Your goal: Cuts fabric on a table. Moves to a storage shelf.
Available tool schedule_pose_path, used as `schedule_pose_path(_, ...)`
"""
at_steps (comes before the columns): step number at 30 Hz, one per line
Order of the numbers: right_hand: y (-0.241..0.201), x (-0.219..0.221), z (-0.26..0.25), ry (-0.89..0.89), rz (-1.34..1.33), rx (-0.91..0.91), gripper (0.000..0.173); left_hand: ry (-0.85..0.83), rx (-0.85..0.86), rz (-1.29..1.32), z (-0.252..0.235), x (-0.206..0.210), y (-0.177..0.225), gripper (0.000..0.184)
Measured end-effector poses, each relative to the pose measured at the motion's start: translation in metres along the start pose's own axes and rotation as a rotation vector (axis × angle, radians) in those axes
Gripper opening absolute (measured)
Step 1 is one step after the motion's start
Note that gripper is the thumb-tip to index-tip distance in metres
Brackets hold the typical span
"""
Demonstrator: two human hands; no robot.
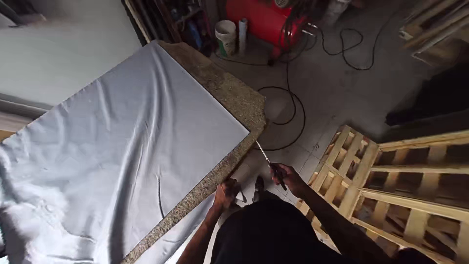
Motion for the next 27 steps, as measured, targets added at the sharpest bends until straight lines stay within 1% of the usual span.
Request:
schedule_pose_path(3, 0.021, -0.083, 0.035, 0.298, -0.090, 0.034, 0.041, 0.058, 0.165, 0.292, -0.063, 0.046, 0.109, 0.028)
schedule_pose_path(6, 0.036, -0.149, 0.063, 0.515, -0.171, 0.021, 0.043, 0.094, 0.252, 0.624, -0.140, 0.063, 0.211, 0.018)
schedule_pose_path(8, 0.047, -0.184, 0.073, 0.640, -0.229, 0.033, 0.042, 0.137, 0.267, 0.718, -0.190, 0.063, 0.263, 0.017)
schedule_pose_path(11, 0.057, -0.221, 0.075, 0.848, -0.340, 0.084, 0.035, 0.200, 0.257, 0.755, -0.264, 0.063, 0.322, 0.014)
schedule_pose_path(14, 0.064, -0.248, 0.063, 0.987, -0.486, 0.123, 0.030, 0.236, 0.283, 0.802, -0.349, 0.072, 0.367, 0.015)
schedule_pose_path(17, 0.066, -0.272, 0.039, 1.000, -0.556, 0.146, 0.032, 0.226, 0.284, 0.845, -0.437, 0.095, 0.406, 0.013)
schedule_pose_path(20, 0.056, -0.301, -0.001, 0.982, -0.515, 0.225, 0.035, 0.205, 0.240, 0.883, -0.523, 0.132, 0.440, 0.012)
schedule_pose_path(22, 0.037, -0.326, -0.030, 0.965, -0.471, 0.248, 0.037, 0.176, 0.236, 0.890, -0.574, 0.157, 0.461, 0.013)
schedule_pose_path(24, 0.006, -0.355, -0.056, 0.964, -0.419, 0.228, 0.038, 0.140, 0.278, 0.826, -0.612, 0.185, 0.473, 0.017)
schedule_pose_path(26, -0.026, -0.383, -0.078, 0.966, -0.335, 0.152, 0.039, 0.100, 0.326, 0.663, -0.640, 0.214, 0.476, 0.024)
schedule_pose_path(27, -0.040, -0.398, -0.087, 0.967, -0.284, 0.111, 0.041, 0.080, 0.306, 0.548, -0.646, 0.229, 0.476, 0.027)
Point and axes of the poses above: each hand's wrist, its own z-axis away from the middle knuckle, its own x-axis out of the palm, y = z × x, the point moved 1 cm from there along -z, towards the middle knuckle, and after that the axes turned 12 degrees about y, right-handed, at the moved point
